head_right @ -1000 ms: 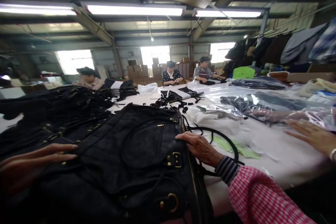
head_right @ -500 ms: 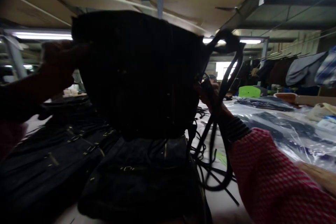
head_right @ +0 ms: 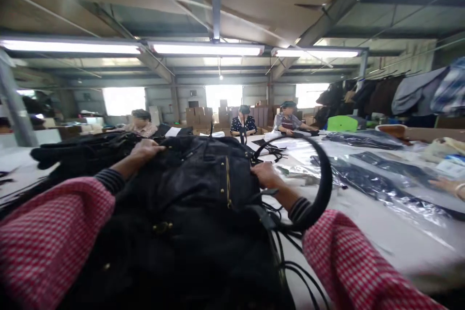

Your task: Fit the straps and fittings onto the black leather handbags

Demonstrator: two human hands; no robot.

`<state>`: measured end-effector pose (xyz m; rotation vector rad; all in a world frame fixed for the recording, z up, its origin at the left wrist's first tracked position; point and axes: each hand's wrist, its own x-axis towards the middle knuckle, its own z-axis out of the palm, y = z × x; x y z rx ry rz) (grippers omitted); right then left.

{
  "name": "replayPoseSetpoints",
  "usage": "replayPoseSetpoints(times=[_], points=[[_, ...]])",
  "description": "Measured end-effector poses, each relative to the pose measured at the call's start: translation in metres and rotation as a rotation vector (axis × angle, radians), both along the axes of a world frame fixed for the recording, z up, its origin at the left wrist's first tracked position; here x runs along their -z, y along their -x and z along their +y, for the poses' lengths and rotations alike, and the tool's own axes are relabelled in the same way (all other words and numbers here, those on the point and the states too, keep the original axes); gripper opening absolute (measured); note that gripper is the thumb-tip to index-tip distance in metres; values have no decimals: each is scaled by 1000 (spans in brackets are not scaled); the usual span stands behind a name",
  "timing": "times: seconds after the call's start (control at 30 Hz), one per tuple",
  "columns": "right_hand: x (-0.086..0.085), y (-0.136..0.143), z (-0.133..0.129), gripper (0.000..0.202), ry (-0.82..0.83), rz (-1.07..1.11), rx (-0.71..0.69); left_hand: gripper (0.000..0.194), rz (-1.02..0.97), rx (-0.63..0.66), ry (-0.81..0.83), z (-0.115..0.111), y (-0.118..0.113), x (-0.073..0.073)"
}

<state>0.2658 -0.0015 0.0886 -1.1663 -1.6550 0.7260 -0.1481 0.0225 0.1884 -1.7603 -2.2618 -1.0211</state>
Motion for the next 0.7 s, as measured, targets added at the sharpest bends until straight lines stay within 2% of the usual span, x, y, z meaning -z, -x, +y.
replayPoseSetpoints(times=[0.07, 0.1, 0.17, 0.23, 0.33, 0.43, 0.5, 0.6, 0.7], points=[[50, 3, 5, 30, 113, 4, 8, 15, 29, 11, 98, 9, -14, 38], [69, 3, 6, 29, 172, 17, 11, 14, 51, 46, 124, 12, -22, 52], [95, 1, 7, 25, 254, 62, 22, 19, 100, 162, 149, 15, -42, 66], [105, -2, 8, 17, 310, 128, 44, 23, 140, 293, 162, 15, -68, 67], [102, -4, 8, 20, 366, 260, 91, 21, 202, 527, 134, 10, -120, 61], [90, -2, 4, 33, 378, 506, 95, 17, 297, 880, 2, -4, -177, 56], [80, 2, 0, 42, 358, 682, 56, 21, 320, 1059, -66, -16, -211, 52], [67, 10, -7, 46, 312, 816, 1, 26, 350, 1232, -85, -26, -246, 46], [60, 13, -15, 40, 216, 821, -61, 35, 393, 1323, 23, -23, -264, 47]])
